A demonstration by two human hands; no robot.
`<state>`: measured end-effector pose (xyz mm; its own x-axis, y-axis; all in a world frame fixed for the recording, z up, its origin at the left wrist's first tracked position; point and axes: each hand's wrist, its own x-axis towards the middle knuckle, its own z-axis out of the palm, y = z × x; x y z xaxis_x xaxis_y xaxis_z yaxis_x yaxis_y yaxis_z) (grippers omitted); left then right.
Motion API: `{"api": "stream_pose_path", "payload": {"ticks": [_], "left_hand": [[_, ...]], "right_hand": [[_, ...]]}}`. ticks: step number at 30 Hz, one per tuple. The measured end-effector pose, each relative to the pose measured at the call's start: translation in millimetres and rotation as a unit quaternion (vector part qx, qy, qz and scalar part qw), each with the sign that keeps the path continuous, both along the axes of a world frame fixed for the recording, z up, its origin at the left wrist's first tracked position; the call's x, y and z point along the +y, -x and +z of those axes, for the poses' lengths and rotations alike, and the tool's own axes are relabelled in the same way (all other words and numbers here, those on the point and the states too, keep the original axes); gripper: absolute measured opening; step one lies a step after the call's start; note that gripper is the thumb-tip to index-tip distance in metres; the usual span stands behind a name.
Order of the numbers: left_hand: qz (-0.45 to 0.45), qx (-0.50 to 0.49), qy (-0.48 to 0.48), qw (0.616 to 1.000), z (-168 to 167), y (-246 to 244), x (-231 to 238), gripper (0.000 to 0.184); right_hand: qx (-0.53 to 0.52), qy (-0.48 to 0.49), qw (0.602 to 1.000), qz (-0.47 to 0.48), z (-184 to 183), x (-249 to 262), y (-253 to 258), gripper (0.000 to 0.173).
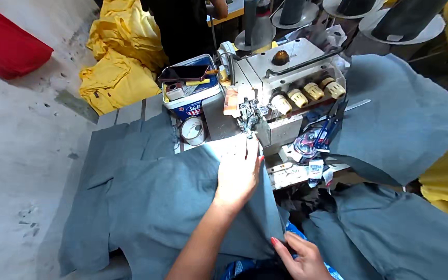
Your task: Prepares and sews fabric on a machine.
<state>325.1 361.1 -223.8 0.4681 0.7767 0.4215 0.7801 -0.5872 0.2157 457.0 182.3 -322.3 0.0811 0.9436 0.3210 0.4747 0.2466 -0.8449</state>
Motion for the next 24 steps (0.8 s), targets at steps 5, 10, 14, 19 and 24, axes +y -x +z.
{"api": "stream_pose_path", "payload": {"ticks": [5,10,14,19,24], "left_hand": [[0.006,-0.017,0.066,0.998,9.0,10.0,18.5,0.038],[0.022,-0.037,0.108,0.993,27.1,17.6,63.0,0.032],[0.107,-0.023,0.190,0.976,44.8,10.6,95.3,0.036],[0.182,-0.046,0.056,0.981,38.9,14.9,128.9,0.031],[0.146,-0.146,-0.021,0.978,26.5,39.4,70.6,0.035]], "right_hand": [[0.015,-0.026,0.999,-0.012,-6.0,16.6,-2.1,0.035],[0.089,-0.009,0.996,0.004,5.9,55.2,-4.7,0.033],[0.145,0.025,0.989,0.029,21.0,84.0,-5.4,0.029],[0.185,0.068,0.980,0.034,42.7,118.4,-4.7,0.025],[0.240,0.105,0.961,0.085,43.0,120.7,-8.2,0.019]]}}
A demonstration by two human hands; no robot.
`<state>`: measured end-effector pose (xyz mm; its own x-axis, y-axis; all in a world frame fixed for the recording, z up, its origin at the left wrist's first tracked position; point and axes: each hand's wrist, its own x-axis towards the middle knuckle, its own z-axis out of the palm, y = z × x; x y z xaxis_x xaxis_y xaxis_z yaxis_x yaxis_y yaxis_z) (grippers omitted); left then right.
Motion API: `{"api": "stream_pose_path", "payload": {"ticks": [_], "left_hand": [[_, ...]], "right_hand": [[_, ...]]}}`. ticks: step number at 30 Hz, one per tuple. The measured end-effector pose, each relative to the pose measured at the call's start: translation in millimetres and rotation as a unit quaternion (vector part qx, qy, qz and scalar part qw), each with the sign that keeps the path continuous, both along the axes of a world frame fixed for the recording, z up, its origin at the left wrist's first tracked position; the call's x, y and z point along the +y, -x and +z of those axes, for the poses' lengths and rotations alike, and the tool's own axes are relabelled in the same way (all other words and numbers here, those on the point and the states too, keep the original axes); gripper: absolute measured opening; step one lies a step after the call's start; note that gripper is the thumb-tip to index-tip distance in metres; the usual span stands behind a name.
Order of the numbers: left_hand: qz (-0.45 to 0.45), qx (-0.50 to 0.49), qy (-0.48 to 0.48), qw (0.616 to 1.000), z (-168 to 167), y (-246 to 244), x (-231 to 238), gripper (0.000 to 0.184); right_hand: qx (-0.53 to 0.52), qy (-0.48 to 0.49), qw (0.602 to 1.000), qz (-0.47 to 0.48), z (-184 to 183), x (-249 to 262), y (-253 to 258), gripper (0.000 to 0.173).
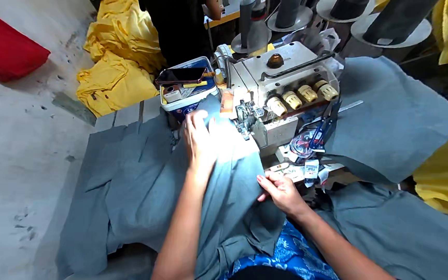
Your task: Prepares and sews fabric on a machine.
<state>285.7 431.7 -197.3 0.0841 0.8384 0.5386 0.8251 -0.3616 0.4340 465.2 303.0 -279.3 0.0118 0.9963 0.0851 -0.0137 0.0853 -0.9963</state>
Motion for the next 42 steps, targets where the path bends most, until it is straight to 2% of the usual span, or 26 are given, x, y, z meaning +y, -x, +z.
{"api": "stream_pose_path", "payload": {"ticks": [2,4,6,7,8,9,10,11,13,14,16,18,20,23,24,25,27,31,34,38,40,42], "left_hand": [[-0.029,-0.042,-0.115,0.992,-41.9,20.9,-66.8,0.045],[0.025,-0.042,-0.125,0.991,-93.9,50.8,-138.7,0.064],[0.132,-0.003,-0.043,0.990,-140.4,86.1,-203.4,0.073],[0.168,0.004,0.042,0.985,-155.3,103.4,-230.5,0.064],[0.184,-0.016,0.145,0.972,-161.8,119.8,-251.4,0.046],[0.189,-0.041,0.241,0.951,-161.5,136.1,-265.8,0.032],[0.183,-0.072,0.295,0.935,-154.1,151.0,-275.1,0.027],[0.172,-0.099,0.309,0.930,-138.0,164.3,-280.4,0.027],[0.137,-0.135,0.261,0.946,-96.8,190.9,-290.5,0.028],[0.115,-0.159,0.230,0.953,-77.7,202.1,-294.6,0.027],[0.067,-0.202,0.194,0.958,-55.4,218.4,-296.0,0.019],[0.035,-0.211,0.210,0.954,-53.0,225.4,-292.5,0.016],[0.029,-0.201,0.247,0.947,-58.8,222.6,-285.7,0.021],[0.058,-0.160,0.346,0.923,-59.6,210.9,-280.6,0.059],[0.076,-0.149,0.375,0.912,-58.4,206.1,-278.9,0.060],[0.087,-0.148,0.386,0.906,-58.9,203.5,-278.0,0.052],[0.091,-0.170,0.365,0.911,-65.1,208.6,-279.0,0.039],[0.073,-0.201,0.318,0.924,-69.6,219.9,-278.5,0.039],[0.066,-0.204,0.323,0.922,-69.6,218.6,-276.3,0.035],[0.081,-0.176,0.349,0.917,-70.9,214.7,-275.8,0.033],[0.062,-0.160,0.349,0.921,-61.9,217.0,-281.2,0.035],[0.043,-0.158,0.338,0.927,-40.0,215.7,-289.8,0.032]], "right_hand": [[-0.014,0.017,0.999,0.042,-15.2,-19.6,-0.2,0.021],[-0.078,0.005,0.995,0.064,-40.1,-40.9,-0.6,0.029],[-0.162,-0.009,0.985,0.063,-68.8,-57.2,-1.0,0.039],[-0.204,-0.002,0.977,0.069,-77.9,-61.5,-1.8,0.043],[-0.246,0.005,0.966,0.079,-81.6,-62.7,-2.4,0.044],[-0.288,-0.002,0.953,0.090,-79.4,-62.2,-3.6,0.045],[-0.320,-0.038,0.942,0.089,-75.1,-62.0,-5.4,0.043],[-0.343,-0.113,0.931,0.061,-71.5,-62.9,-6.8,0.040],[-0.317,-0.212,0.924,0.015,-54.3,-76.2,-9.3,0.041],[-0.275,-0.210,0.938,0.013,-40.2,-88.9,-10.9,0.042],[-0.154,-0.145,0.977,0.030,-17.2,-113.7,-11.2,0.036],[-0.076,-0.082,0.992,0.050,-10.2,-127.9,-10.9,0.029],[-0.060,-0.060,0.992,0.090,-8.0,-129.8,-13.8,0.031],[-0.080,-0.054,0.986,0.139,-2.0,-124.8,-18.9,0.032],[-0.097,-0.066,0.983,0.139,0.0,-123.8,-19.3,0.033],[-0.119,-0.090,0.981,0.127,1.7,-124.2,-18.9,0.033],[-0.166,-0.155,0.971,0.074,4.4,-128.5,-15.5,0.029],[-0.172,-0.206,0.963,0.004,5.5,-134.3,-10.6,0.022],[-0.135,-0.180,0.974,-0.016,-0.7,-134.9,-8.8,0.021],[-0.077,-0.083,0.992,-0.052,-19.6,-127.3,-5.8,0.025],[-0.067,-0.057,0.993,-0.072,-18.6,-126.7,-5.2,0.019],[-0.067,-0.077,0.993,-0.059,-7.7,-133.8,-8.0,0.009]]}}
